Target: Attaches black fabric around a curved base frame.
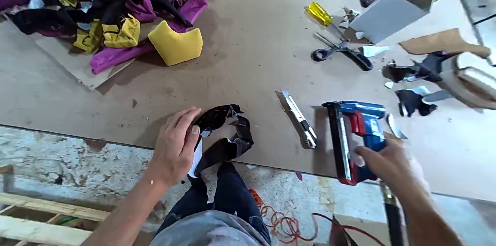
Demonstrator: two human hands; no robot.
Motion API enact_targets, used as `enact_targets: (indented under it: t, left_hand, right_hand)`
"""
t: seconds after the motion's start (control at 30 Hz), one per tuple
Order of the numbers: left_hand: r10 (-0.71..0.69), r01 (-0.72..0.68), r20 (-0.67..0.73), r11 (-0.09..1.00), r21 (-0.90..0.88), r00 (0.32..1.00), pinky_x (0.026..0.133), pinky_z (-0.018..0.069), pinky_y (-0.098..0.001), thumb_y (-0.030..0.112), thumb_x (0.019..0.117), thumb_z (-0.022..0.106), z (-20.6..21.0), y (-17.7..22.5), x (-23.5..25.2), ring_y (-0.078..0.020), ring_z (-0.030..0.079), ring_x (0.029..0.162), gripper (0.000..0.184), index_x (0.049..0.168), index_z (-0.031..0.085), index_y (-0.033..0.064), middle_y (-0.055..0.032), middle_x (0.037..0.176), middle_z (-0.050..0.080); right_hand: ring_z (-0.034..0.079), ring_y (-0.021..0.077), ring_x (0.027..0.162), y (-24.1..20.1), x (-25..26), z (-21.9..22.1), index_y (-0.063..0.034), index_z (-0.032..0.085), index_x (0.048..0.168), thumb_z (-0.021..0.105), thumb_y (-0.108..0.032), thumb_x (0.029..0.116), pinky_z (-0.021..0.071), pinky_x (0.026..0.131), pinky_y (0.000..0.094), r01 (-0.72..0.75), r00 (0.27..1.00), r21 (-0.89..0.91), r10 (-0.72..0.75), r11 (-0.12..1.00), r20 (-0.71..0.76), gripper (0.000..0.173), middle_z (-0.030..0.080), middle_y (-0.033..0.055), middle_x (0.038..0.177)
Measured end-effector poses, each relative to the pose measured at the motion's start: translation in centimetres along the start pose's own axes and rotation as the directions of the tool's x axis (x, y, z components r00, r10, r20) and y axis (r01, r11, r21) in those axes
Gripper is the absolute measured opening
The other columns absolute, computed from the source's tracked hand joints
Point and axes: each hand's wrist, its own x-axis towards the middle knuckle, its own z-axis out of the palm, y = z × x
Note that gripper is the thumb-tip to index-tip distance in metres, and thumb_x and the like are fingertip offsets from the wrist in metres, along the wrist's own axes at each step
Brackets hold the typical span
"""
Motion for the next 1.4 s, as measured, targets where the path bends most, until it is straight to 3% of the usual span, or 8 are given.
enact_targets:
  t: [0.1,0.2,0.53,0.73,0.97,1.13,1.3,1.4]
  left_hand:
    - [0.029,-0.017,-0.102,0.993,0.114,0.994,0.111,0.0442,-0.0508,0.047,0.105,0.033,0.0,1.0,-3.1,-0.0229,0.051,0.138,0.056,0.139,0.062,0.0129,-0.0063,0.148,0.055]
    - [0.137,-0.088,-0.152,0.952,0.293,0.979,0.108,0.0453,-0.0544,0.056,0.1001,0.044,1.4,2.1,-5.4,-0.0301,0.053,0.136,0.055,0.128,0.07,0.0162,-0.0105,0.14,0.062]
    - [0.297,-0.26,-0.007,0.846,0.465,0.955,0.113,0.0455,-0.0476,0.031,0.0993,0.055,3.1,0.8,-4.9,-0.0261,0.051,0.14,0.034,0.13,0.063,0.0178,-0.0052,0.144,0.061]
    - [0.254,-0.299,0.175,0.9,0.316,0.951,0.107,0.0458,-0.0514,0.056,0.0886,0.051,0.9,0.9,-2.9,-0.0264,0.052,0.137,0.051,0.122,0.066,0.0215,-0.0012,0.14,0.063]
    - [0.185,-0.188,0.039,0.935,0.299,0.982,0.087,0.0591,-0.0449,0.039,0.0977,0.054,2.2,0.8,2.2,-0.0286,0.066,0.112,0.043,0.131,0.07,0.0157,-0.0101,0.13,0.066]
    - [0.072,-0.066,0.118,0.996,-0.052,0.99,0.094,0.0578,-0.0424,0.022,0.098,0.052,1.7,-1.1,4.6,-0.0184,0.068,0.11,0.032,0.118,0.075,0.0141,-0.003,0.117,0.072]
    - [0.106,0.248,0.414,0.658,-0.711,0.904,0.088,0.058,-0.0244,0.012,0.1005,0.057,0.5,0.3,4.3,-0.0012,0.068,0.093,0.021,0.112,0.069,-0.0001,0.0004,0.1,0.073]
    - [0.088,0.429,0.502,0.407,-0.807,0.86,0.09,0.056,-0.0225,0.01,0.1029,0.049,1.0,2.2,1.8,0.0,0.066,0.094,0.023,0.115,0.064,-0.0033,-0.0004,0.099,0.071]
  right_hand:
    - [0.05,0.0651,0.119,-2.6,-1.0,-1.5,0.0059,0.053,0.139,0.066,-0.029,0.0943,0.0397,0.09,0.0822,0.306,0.945,-0.072,-0.312,0.949,-0.094,0.058,0.048,0.043,0.136]
    - [0.064,0.0444,0.111,-9.7,-6.1,0.4,0.0041,0.061,0.132,0.062,-0.027,0.093,0.0549,0.086,0.0606,0.642,0.763,0.152,-0.645,0.751,-0.036,0.05,0.062,0.0307,0.126]
    - [0.06,0.0301,0.126,-17.2,-7.2,10.2,-0.0092,0.047,0.15,0.072,-0.005,0.0713,0.0589,0.094,0.0453,0.815,0.35,0.436,-0.924,0.383,0.156,0.083,0.058,0.0133,0.142]
    - [0.06,0.0224,0.126,-17.2,-6.5,10.3,-0.0132,0.056,0.143,0.069,-0.011,0.0777,0.0566,0.1,0.0422,0.741,0.375,0.542,-0.914,0.396,0.155,0.066,0.061,0.0094,0.138]
    - [0.071,0.0133,0.094,-19.7,-12.0,10.5,-0.0112,0.067,0.127,0.067,-0.038,0.0937,0.062,0.081,0.0364,0.282,0.863,0.546,-0.457,0.789,0.215,0.043,0.071,0.0033,0.114]
    - [0.069,0.018,0.098,-20.6,-13.9,9.4,-0.0012,0.061,0.134,0.035,-0.014,0.0999,0.0594,0.081,0.0369,-0.296,0.804,0.911,-0.439,0.288,0.4,0.045,0.07,0.0105,0.116]
    - [0.046,0.0258,0.141,-23.0,-14.7,8.8,-0.0205,0.065,0.137,0.063,-0.051,0.0919,0.0477,0.11,0.0492,0.414,0.693,0.788,-0.719,0.456,0.052,0.054,0.048,0.0107,0.153]
    - [0.058,0.0186,0.124,-23.8,-14.5,8.4,-0.0143,0.072,0.12,0.052,-0.068,0.094,0.0519,0.102,0.0416,0.456,0.564,0.797,-0.821,0.396,0.084,0.063,0.063,0.0101,0.133]
